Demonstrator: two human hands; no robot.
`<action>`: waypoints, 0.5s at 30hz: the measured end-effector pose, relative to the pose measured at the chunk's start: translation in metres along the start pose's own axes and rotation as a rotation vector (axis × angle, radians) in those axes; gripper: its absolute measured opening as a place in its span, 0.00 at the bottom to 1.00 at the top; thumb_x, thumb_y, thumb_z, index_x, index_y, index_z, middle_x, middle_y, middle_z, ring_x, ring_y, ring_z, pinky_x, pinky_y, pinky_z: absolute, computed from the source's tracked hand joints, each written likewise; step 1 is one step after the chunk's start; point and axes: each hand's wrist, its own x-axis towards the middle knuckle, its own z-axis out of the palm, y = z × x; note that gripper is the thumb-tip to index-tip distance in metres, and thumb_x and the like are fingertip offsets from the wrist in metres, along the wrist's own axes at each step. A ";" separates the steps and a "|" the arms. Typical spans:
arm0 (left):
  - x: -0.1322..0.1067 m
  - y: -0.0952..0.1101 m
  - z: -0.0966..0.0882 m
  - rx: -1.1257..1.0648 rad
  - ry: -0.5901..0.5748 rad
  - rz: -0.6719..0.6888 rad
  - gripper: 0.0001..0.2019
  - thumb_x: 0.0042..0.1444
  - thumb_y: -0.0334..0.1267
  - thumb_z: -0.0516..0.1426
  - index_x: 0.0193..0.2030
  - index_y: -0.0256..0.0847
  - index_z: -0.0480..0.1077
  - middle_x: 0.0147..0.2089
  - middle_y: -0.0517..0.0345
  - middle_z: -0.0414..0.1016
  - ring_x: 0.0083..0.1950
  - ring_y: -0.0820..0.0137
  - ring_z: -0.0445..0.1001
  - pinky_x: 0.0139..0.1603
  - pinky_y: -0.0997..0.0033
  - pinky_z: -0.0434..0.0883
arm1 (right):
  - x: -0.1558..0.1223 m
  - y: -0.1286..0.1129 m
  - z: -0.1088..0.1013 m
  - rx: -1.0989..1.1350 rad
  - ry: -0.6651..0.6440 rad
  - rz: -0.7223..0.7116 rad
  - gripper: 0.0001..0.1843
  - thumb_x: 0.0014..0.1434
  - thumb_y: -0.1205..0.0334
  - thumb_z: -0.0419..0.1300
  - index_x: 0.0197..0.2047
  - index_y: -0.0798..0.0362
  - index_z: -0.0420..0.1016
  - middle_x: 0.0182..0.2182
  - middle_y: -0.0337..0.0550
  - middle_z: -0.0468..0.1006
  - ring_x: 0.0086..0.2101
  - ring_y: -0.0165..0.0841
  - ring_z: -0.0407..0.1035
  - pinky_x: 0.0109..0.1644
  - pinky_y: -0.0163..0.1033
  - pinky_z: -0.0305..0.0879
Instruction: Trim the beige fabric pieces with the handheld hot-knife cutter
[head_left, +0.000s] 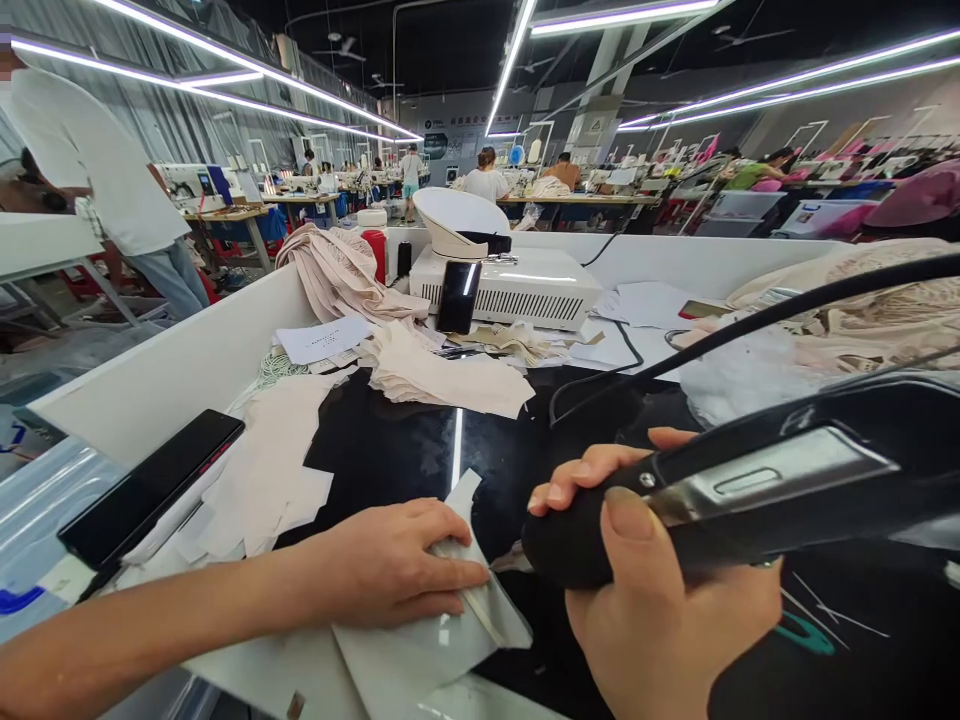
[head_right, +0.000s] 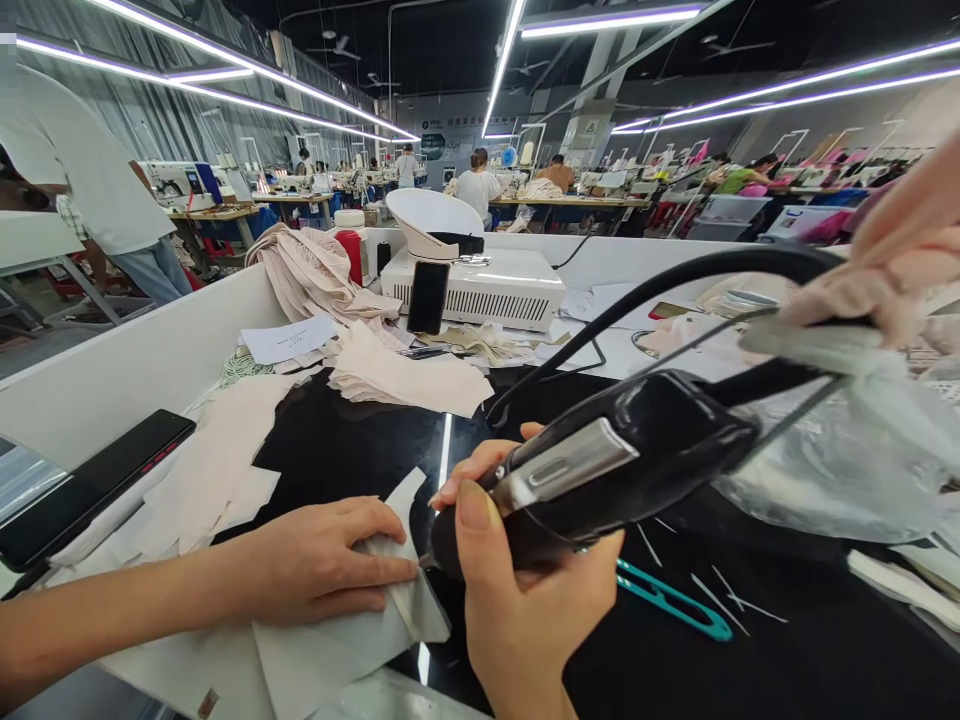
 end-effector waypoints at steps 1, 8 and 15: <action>0.000 0.000 0.000 -0.004 -0.011 -0.004 0.16 0.83 0.45 0.60 0.67 0.40 0.80 0.61 0.41 0.81 0.59 0.58 0.83 0.67 0.61 0.82 | 0.000 0.001 0.001 -0.008 0.000 -0.009 0.26 0.56 0.50 0.84 0.50 0.45 0.78 0.29 0.32 0.80 0.25 0.35 0.74 0.28 0.43 0.78; 0.000 0.001 0.004 -0.016 0.010 -0.018 0.17 0.82 0.47 0.60 0.67 0.41 0.81 0.63 0.39 0.80 0.61 0.56 0.82 0.66 0.61 0.83 | 0.002 0.003 0.003 -0.028 0.030 0.064 0.26 0.55 0.52 0.84 0.50 0.46 0.78 0.30 0.32 0.81 0.26 0.34 0.74 0.29 0.42 0.79; 0.001 0.005 0.006 -0.043 0.034 -0.023 0.16 0.82 0.47 0.60 0.65 0.41 0.82 0.63 0.39 0.79 0.62 0.56 0.82 0.67 0.61 0.82 | 0.006 0.004 0.006 -0.002 0.028 0.033 0.27 0.53 0.52 0.84 0.50 0.45 0.77 0.28 0.30 0.80 0.24 0.34 0.73 0.27 0.41 0.77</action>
